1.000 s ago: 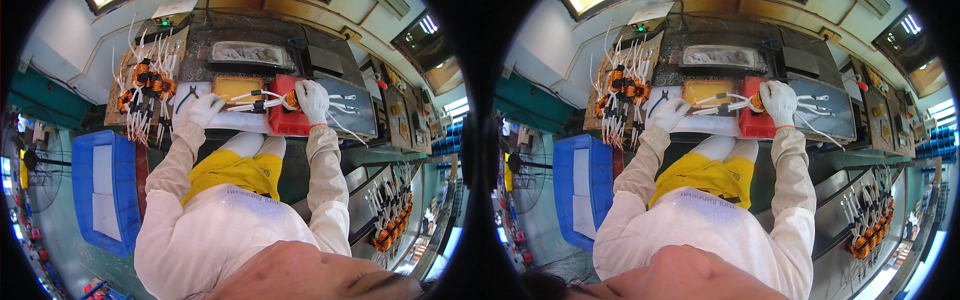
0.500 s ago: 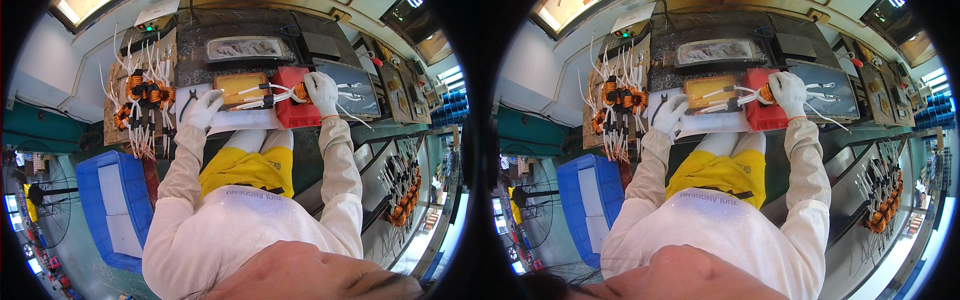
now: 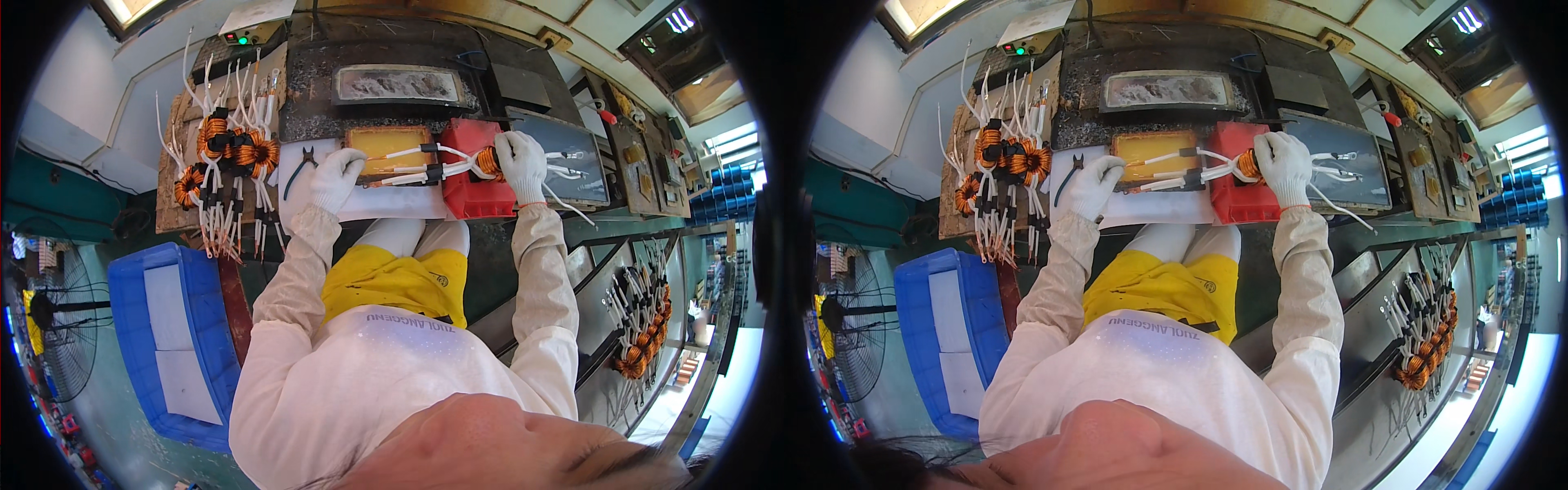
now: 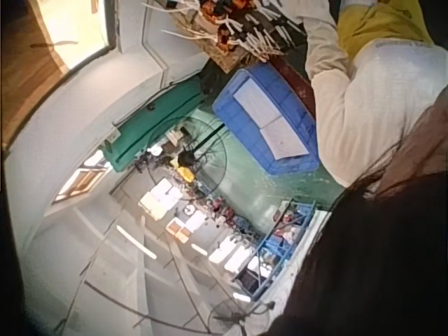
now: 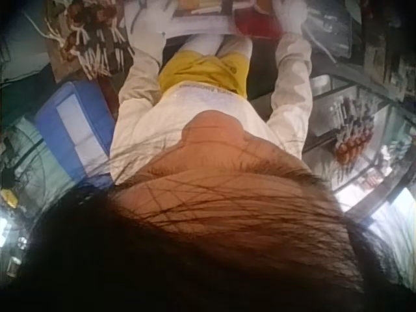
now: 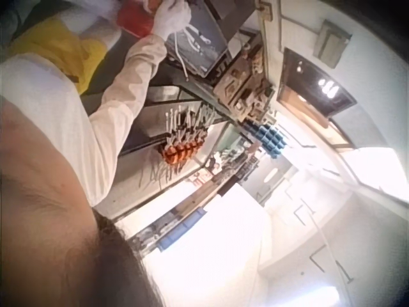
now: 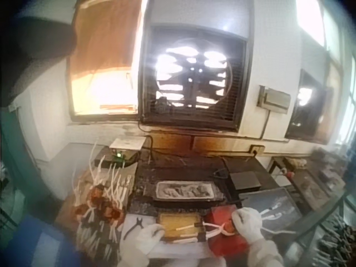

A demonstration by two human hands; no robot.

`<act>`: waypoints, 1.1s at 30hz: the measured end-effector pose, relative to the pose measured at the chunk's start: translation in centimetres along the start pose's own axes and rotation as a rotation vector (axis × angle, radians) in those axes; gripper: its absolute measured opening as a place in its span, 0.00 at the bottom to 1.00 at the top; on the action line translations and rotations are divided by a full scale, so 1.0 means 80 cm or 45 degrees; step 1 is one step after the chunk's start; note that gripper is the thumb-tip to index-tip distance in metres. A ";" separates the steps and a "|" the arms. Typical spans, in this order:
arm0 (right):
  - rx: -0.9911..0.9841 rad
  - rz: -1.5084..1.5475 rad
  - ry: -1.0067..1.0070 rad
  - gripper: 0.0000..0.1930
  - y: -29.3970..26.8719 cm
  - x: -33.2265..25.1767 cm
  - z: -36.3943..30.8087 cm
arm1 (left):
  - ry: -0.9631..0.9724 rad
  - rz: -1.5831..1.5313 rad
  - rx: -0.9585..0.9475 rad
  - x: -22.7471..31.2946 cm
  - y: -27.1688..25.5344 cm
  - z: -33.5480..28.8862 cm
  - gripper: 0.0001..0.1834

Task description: Dip wire ends of copper-wound transformers into a tinning bath.

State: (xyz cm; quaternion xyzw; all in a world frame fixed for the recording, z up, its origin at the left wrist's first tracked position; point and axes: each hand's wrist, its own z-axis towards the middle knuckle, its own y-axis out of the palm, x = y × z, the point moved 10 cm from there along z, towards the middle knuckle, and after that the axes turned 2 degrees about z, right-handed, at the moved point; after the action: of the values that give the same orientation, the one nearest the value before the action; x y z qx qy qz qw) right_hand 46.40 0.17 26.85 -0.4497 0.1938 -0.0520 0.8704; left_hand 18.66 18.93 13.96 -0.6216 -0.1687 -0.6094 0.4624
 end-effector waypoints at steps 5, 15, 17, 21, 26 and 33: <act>0.009 -0.017 -0.012 0.13 0.000 0.001 -0.001 | 0.077 0.126 0.052 0.019 -0.001 -0.003 0.08; 0.042 -0.013 -0.018 0.13 -0.001 -0.001 0.000 | -0.102 -0.235 0.103 -0.020 0.003 -0.013 0.11; 0.039 -0.022 -0.011 0.13 -0.002 0.000 0.000 | -0.143 -0.307 0.129 -0.028 -0.002 -0.021 0.13; 0.034 -0.037 -0.006 0.13 -0.003 0.001 -0.001 | -0.456 -0.495 0.039 -0.048 0.004 -0.038 0.18; 0.041 -0.030 -0.027 0.13 -0.003 -0.004 0.000 | -0.509 -0.515 -0.010 -0.047 0.020 -0.030 0.21; 0.045 -0.017 -0.006 0.12 -0.004 -0.004 0.001 | -0.643 -0.786 -0.002 -0.070 0.039 -0.025 0.21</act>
State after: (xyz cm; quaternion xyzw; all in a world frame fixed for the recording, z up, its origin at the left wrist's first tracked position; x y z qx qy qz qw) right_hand 46.15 0.14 27.21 -0.4355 0.1877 -0.0602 0.8783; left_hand 18.78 17.74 7.33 -0.6721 -0.4557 -0.5479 0.2010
